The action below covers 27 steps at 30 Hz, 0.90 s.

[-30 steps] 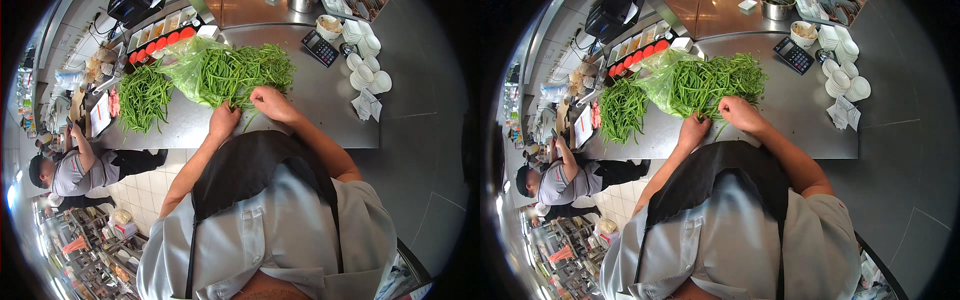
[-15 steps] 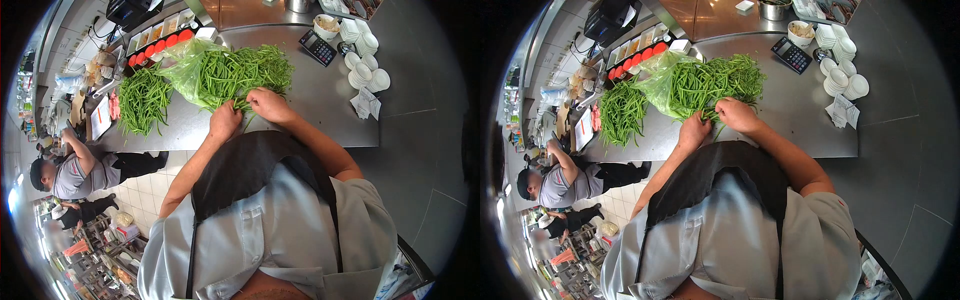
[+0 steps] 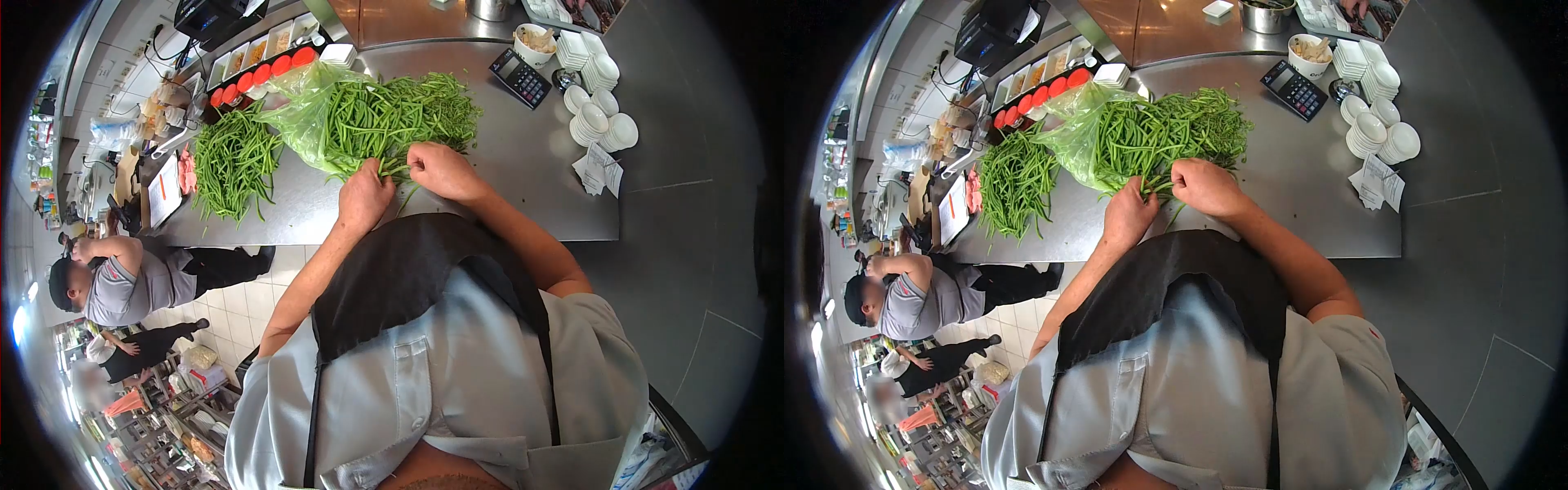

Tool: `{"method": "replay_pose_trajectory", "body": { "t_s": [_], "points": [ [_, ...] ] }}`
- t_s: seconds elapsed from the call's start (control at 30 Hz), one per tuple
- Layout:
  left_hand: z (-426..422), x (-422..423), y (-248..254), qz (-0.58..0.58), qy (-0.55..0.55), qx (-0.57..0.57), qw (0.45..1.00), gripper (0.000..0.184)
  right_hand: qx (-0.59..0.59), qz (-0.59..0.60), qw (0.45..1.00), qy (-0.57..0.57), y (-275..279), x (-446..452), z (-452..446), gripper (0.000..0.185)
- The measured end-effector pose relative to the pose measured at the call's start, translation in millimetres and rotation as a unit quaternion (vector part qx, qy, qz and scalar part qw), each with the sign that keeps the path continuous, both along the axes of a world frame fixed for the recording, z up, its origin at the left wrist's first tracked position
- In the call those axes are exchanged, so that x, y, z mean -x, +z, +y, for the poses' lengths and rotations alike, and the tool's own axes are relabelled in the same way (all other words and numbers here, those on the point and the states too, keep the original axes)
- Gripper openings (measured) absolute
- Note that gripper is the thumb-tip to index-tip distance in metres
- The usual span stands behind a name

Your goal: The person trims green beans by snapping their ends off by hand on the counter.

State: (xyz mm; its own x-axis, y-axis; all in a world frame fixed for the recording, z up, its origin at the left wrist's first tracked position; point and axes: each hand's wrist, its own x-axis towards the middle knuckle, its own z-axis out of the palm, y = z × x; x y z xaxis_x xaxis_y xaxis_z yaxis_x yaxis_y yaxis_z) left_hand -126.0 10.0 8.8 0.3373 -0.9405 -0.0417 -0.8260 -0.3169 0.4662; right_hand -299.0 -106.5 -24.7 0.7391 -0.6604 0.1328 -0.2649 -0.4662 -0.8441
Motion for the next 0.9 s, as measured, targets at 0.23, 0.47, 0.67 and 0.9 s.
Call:
{"method": "replay_pose_trajectory", "body": {
  "t_s": [0.23, 0.47, 0.67, 0.9],
  "points": [
    [4, -3, -14, 0.369, 0.046, 0.066, 0.926, 0.015, -0.490, -0.152, 0.858, 0.014, 4, -3, -9, 0.016],
    [-1, -15, -14, 0.707, 0.155, 0.111, 0.681, 0.003, -0.227, -0.073, 0.969, 0.062, 0, -7, 3, 0.026],
    [0, -13, -13, 0.723, 0.132, 0.147, 0.662, 0.006, -0.185, -0.029, 0.981, 0.048, -9, -10, 8, 0.024],
    [5, -8, -3, 0.758, 0.082, 0.157, 0.628, 0.009, -0.228, -0.006, 0.973, 0.042, -2, -7, 9, 0.021]
  ]
}}
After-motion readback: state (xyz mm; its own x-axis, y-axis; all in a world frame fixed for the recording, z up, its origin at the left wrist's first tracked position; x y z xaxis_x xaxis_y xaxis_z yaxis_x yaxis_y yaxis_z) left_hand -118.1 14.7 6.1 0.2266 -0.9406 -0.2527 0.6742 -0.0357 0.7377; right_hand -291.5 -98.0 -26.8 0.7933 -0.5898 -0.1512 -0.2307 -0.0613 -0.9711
